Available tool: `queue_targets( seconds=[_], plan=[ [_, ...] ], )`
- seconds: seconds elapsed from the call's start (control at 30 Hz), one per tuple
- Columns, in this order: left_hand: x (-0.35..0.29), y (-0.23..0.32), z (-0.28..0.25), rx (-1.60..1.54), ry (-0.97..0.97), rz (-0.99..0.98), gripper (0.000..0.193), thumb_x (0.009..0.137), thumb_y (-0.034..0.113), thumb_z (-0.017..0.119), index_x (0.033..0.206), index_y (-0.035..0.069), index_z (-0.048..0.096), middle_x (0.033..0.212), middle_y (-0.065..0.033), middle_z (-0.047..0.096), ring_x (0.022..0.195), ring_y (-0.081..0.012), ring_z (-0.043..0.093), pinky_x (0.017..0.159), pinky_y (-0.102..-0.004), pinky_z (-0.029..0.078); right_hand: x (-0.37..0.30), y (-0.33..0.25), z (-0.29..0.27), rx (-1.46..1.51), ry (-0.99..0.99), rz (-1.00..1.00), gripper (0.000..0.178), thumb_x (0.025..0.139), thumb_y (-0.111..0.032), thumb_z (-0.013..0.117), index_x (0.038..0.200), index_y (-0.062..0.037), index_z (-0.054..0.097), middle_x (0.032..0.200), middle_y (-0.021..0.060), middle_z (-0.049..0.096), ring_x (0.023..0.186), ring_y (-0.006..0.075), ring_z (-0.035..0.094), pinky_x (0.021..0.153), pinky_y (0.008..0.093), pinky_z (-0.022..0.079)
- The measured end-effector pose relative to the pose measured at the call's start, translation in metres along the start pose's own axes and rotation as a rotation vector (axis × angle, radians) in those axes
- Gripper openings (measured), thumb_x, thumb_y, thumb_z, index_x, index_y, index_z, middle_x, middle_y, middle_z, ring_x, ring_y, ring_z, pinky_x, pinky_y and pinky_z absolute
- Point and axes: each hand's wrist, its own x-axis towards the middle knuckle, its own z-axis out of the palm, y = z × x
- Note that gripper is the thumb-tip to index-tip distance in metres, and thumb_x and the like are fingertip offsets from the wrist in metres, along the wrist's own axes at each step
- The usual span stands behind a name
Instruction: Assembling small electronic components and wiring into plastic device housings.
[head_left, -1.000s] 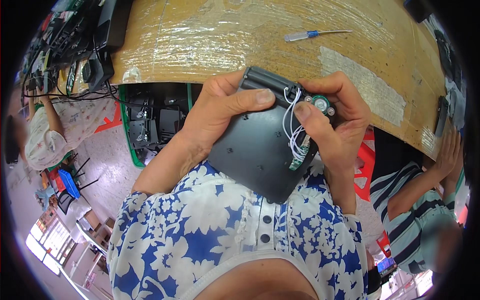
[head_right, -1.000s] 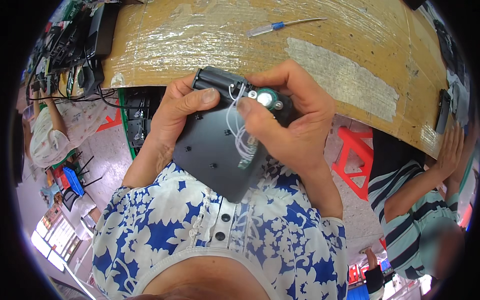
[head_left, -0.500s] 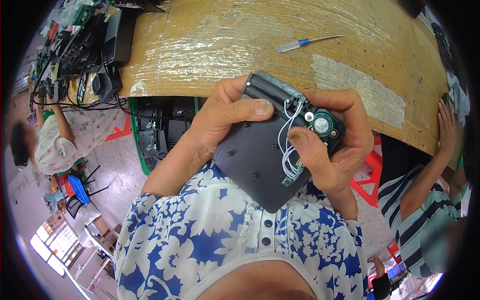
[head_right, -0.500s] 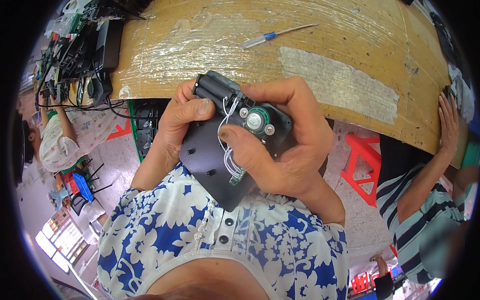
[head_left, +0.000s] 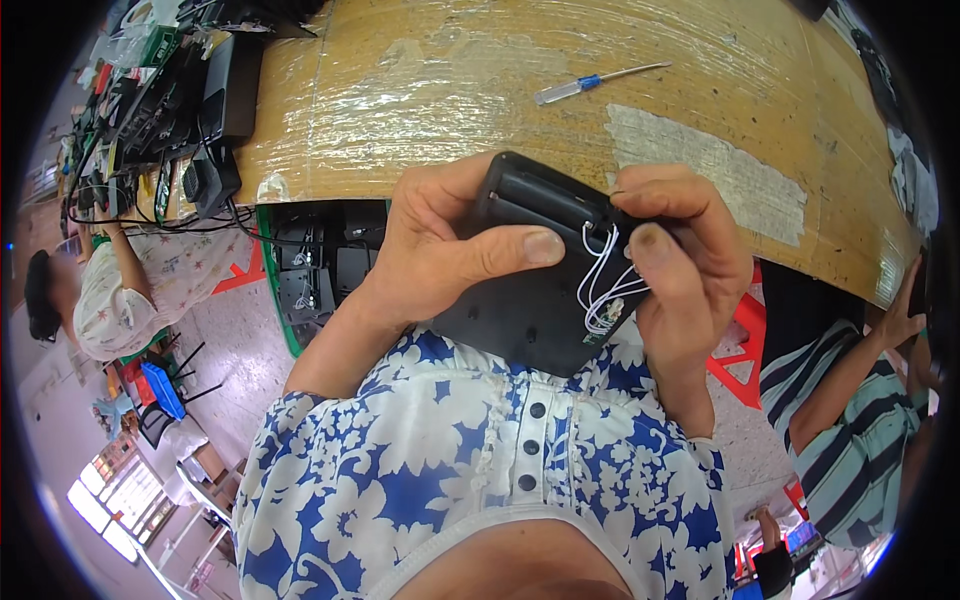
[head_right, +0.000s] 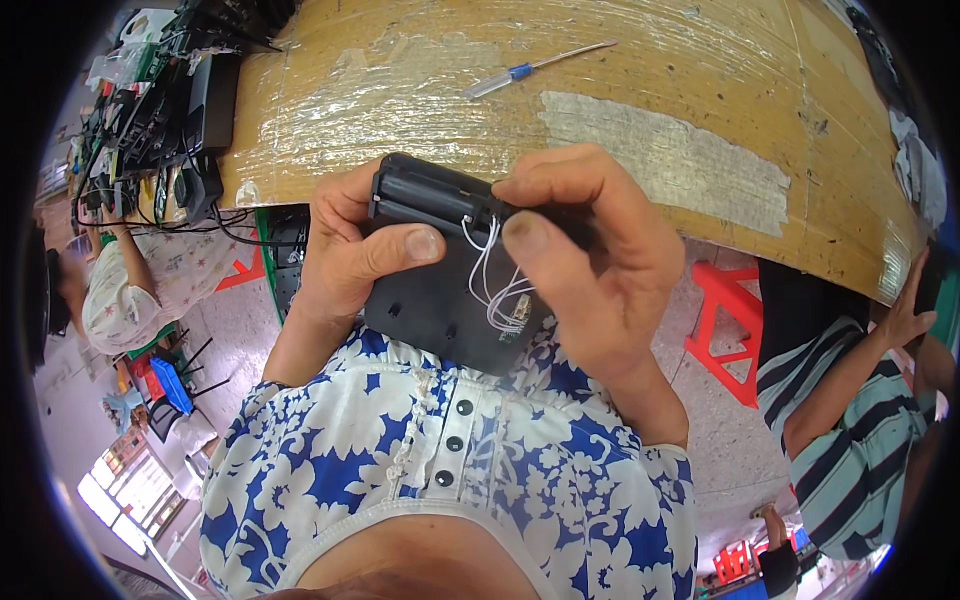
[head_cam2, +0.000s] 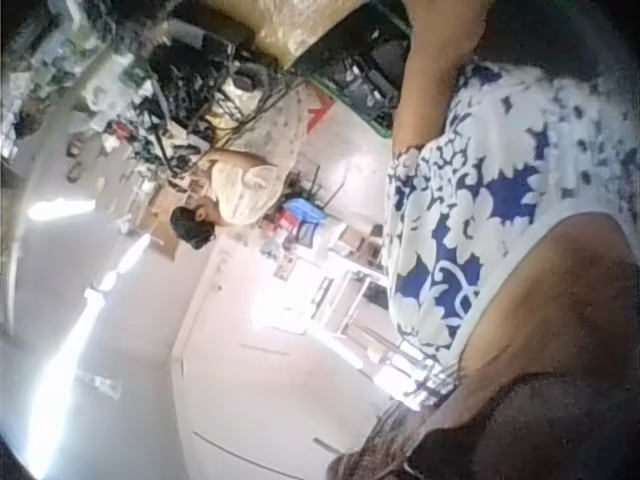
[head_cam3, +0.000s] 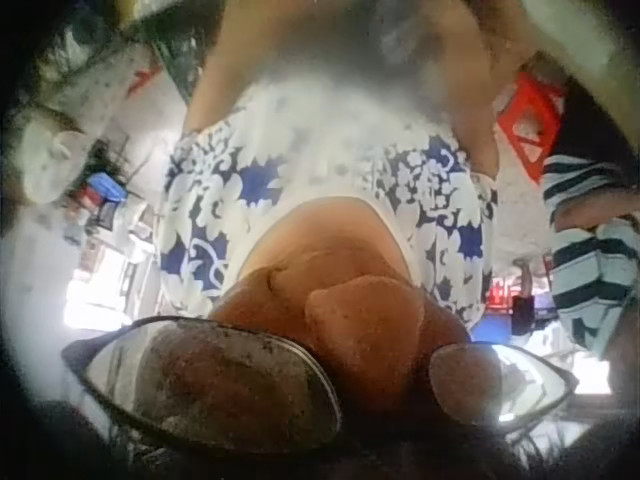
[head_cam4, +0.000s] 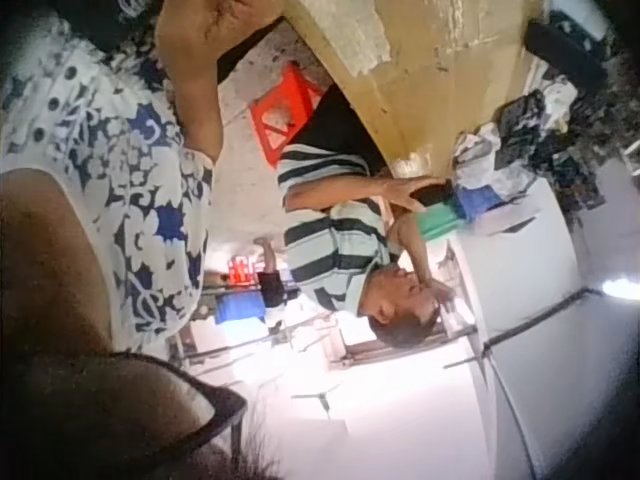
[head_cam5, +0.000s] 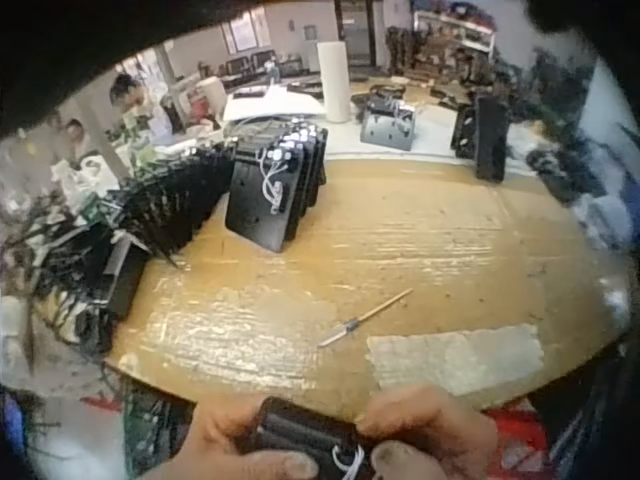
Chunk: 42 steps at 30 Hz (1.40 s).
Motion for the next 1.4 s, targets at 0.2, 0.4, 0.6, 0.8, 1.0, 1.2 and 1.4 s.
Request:
queue_targets(
  seconds=[0.2,0.4,0.6,0.8,1.0,1.2,1.4],
  plan=[
    [-0.002,0.006,0.003,0.067,-0.027,-0.064,0.025,0.083,0.006,0.078,0.106,-0.002,0.071,0.095,-0.0051,0.073,0.083,-0.0073,0.065,0.075,-0.0218,0.052,0.009,-0.019,-0.014,0.114,-0.080,0.372,0.022,0.081,0.000,0.062,0.101,0.0077,0.066,0.089,0.0096,0.068,0.080,0.0101,0.064,0.072,0.0206,0.049],
    [-0.008,0.009,0.010,0.168,-0.044,-0.035,0.023,0.083,0.005,0.077,0.103,-0.002,0.071,0.090,-0.0031,0.071,0.080,-0.0056,0.062,0.073,-0.0206,0.050,0.017,-0.015,-0.035,0.094,-0.336,0.479,0.026,0.077,-0.002,0.063,0.100,0.0089,0.065,0.087,0.0085,0.068,0.077,0.0089,0.064,0.073,0.0202,0.050],
    [-0.008,0.007,0.014,0.150,-0.034,-0.072,0.021,0.082,0.004,0.078,0.102,-0.001,0.071,0.089,-0.0016,0.071,0.079,-0.0049,0.061,0.071,-0.0207,0.050,0.019,-0.011,-0.039,0.058,-0.379,0.528,0.016,0.075,-0.001,0.063,0.089,0.0046,0.063,0.081,0.0035,0.065,0.075,0.0062,0.062,0.068,0.0198,0.048],
    [0.001,0.007,0.008,0.241,-0.038,-0.048,0.021,0.082,0.006,0.079,0.101,0.000,0.071,0.088,-0.0009,0.071,0.079,-0.0043,0.060,0.071,-0.0209,0.050,0.026,-0.011,-0.035,-0.030,-0.343,0.506,0.014,0.073,0.000,0.063,0.086,0.0042,0.062,0.079,0.0017,0.063,0.070,0.0045,0.059,0.062,0.0195,0.045],
    [-0.005,0.022,0.011,0.117,0.003,-0.187,0.019,0.082,0.004,0.076,0.099,-0.001,0.070,0.087,-0.0005,0.071,0.079,-0.0043,0.061,0.071,-0.0212,0.050,0.030,-0.017,-0.035,-0.103,-0.367,0.592,0.015,0.075,-0.002,0.067,0.088,0.0037,0.063,0.079,0.0017,0.063,0.071,0.0068,0.059,0.063,0.0203,0.045],
    [0.005,0.019,-0.003,0.083,0.007,0.041,0.019,0.083,0.005,0.076,0.100,0.001,0.071,0.088,0.0000,0.070,0.081,-0.0038,0.060,0.073,-0.0205,0.049,0.036,-0.019,-0.025,0.089,-0.326,0.555,0.040,0.081,-0.015,0.072,0.113,0.0085,0.063,0.095,0.0124,0.070,0.083,0.0153,0.067,0.076,0.0269,0.052],
    [0.054,0.062,-0.065,0.158,0.252,0.225,0.033,0.082,0.001,0.061,0.115,0.000,0.066,0.099,-0.0044,0.071,0.088,-0.0106,0.066,0.083,-0.0253,0.053,0.046,-0.002,-0.016,0.120,-0.177,0.315,0.053,0.086,-0.013,0.068,0.132,0.0084,0.053,0.108,0.0156,0.066,0.094,0.0178,0.064,0.078,0.0286,0.054]
  ],
)
